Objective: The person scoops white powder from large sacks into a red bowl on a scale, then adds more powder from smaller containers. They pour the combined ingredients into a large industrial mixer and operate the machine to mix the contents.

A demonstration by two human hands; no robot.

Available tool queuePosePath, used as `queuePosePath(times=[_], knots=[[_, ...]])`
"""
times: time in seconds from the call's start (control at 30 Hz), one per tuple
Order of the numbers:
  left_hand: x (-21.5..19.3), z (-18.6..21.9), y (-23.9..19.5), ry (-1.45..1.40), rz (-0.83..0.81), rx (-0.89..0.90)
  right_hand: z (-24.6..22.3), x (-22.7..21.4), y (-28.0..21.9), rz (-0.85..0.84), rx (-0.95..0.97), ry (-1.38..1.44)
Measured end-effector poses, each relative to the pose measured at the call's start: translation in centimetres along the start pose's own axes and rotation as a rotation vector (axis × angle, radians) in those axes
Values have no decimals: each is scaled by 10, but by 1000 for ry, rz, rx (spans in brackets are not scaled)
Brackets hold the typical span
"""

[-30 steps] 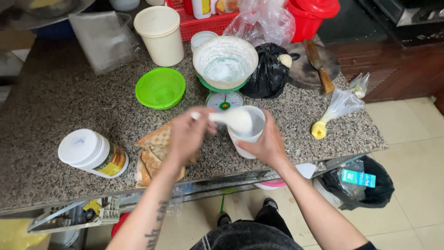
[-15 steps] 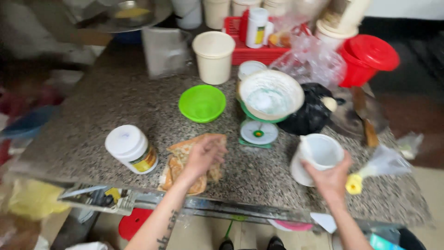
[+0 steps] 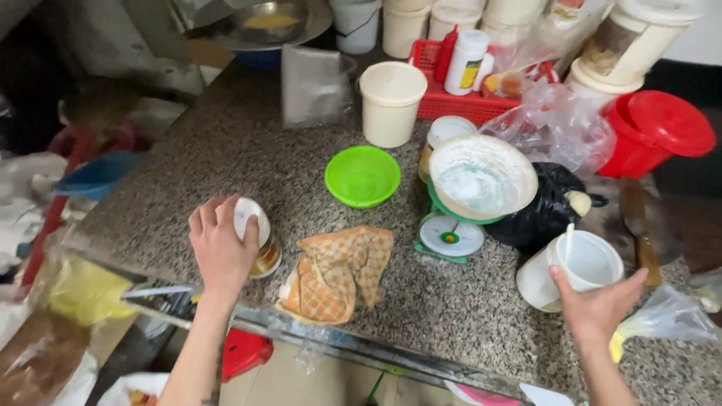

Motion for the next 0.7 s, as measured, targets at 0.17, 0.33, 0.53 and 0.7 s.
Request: queuePosePath(times=[0.17,0.33,0.53,0.7], knots=[[23,84,37,-242,-111,100,-27,36,-75,268,-410,-33],[135,169,107,-497,-302,297,-46,162,-79,-682,-262,-354],[299,259,197,-741,-667,81,-17,207,-119,-1326,49,-959],[330,301,217,-725,-1001,-236,3,213,-133,-1436,97,-881]])
Point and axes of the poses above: each hand's wrist, its own y-axis towards the middle knuckle, its own x-axis out of the palm, z = x × y, the point moved 7 cm from there along y, towards the middle knuckle, and after that the axes turned 14 degrees about -z, right-handed, at the moved point
